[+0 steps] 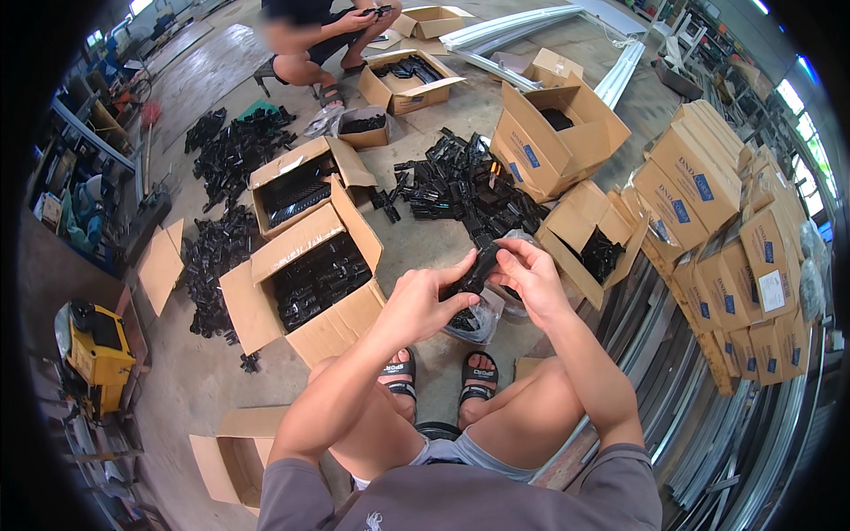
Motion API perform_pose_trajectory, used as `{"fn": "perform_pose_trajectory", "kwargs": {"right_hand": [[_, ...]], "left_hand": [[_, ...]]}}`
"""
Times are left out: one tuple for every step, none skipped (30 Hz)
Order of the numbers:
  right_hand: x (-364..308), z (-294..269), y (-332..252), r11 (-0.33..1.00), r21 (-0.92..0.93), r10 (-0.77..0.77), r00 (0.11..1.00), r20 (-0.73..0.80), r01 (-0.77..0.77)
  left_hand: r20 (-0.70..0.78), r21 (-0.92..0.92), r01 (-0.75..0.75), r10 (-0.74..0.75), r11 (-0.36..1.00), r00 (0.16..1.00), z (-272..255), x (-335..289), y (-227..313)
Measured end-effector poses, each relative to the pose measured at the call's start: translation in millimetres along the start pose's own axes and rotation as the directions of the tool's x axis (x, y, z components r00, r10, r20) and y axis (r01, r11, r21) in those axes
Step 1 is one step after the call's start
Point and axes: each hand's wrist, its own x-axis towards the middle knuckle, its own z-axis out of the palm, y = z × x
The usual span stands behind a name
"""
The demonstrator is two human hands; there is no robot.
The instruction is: The person sorts through black metal components, taking them from a plastic bag and placing them into cardboard boxes while sitting on the floor.
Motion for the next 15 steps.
{"fn": "perform_pose_trajectory", "kwargs": {"right_hand": [[-0.6,0.7,-2.7,1.000,0.012,0.013,1.000,0.000,-0.013],[-0.2,2.8,-5.0,0.999,0.025,0.024,1.000,0.006,-0.024],[0.6,3.5,-4.6,1.000,0.019,0.023,1.000,0.016,-0.023],[1.6,4.1,-4.1,1.000,0.012,0.022,0.999,0.026,-0.022],[2.5,3.0,-2.7,1.000,0.006,0.023,0.999,0.033,-0.024],[3.8,1.9,-2.3,1.000,-0.007,0.011,0.999,0.043,-0.011],[6.1,1.3,-2.7,1.000,-0.020,-0.001,0.998,0.055,0.002],[9.4,2.3,-3.9,0.999,-0.032,-0.014,0.997,0.073,0.016],[15.1,0.3,-6.0,0.997,-0.056,-0.056,0.996,0.071,0.061],[23.0,-4.6,-8.4,0.996,-0.065,-0.057,0.998,0.032,0.059],[33.4,-11.9,-8.7,0.996,-0.068,-0.061,0.998,-0.003,0.060],[44.0,-24.2,-6.1,0.993,-0.118,-0.031,0.999,-0.035,0.027],[52.8,-31.0,1.8,0.980,-0.199,-0.045,0.995,-0.094,0.026],[64.3,-57.2,25.9,0.909,-0.415,-0.077,0.994,-0.074,0.039],[76.3,-83.6,56.4,0.790,-0.611,-0.108,0.993,-0.049,0.056]], "left_hand": [[0.028,-0.022,0.057,-0.056,0.998,0.998,0.1,1.2,1.8],[0.030,-0.127,0.035,-0.032,0.991,0.999,2.7,2.2,-4.6],[0.033,-0.233,0.014,-0.007,0.972,0.999,8.4,4.2,-16.7],[0.032,-0.336,-0.006,0.018,0.942,0.999,12.2,5.3,-26.6],[0.065,-0.448,0.025,0.005,0.894,0.998,12.1,5.7,-27.4],[0.097,-0.552,0.059,-0.006,0.832,0.995,11.5,5.8,-27.7],[0.128,-0.646,0.095,-0.015,0.757,0.992,10.8,6.0,-29.2],[0.173,-0.720,0.157,-0.045,0.676,0.984,6.9,5.6,-31.0],[0.217,-0.783,0.217,-0.072,0.583,0.974,1.8,5.2,-33.6],[0.261,-0.834,0.273,-0.094,0.480,0.961,-2.4,3.5,-36.2],[0.255,-0.876,0.269,-0.087,0.400,0.963,-6.1,1.1,-37.7],[0.250,-0.911,0.261,-0.076,0.320,0.965,-10.1,-0.5,-36.1],[0.243,-0.938,0.252,-0.066,0.238,0.968,-14.4,-2.8,-34.8],[0.238,-0.947,0.242,-0.046,0.213,0.970,-16.9,-2.4,-32.1],[0.238,-0.951,0.240,-0.036,0.193,0.971,-18.1,-1.2,-30.4]]}}
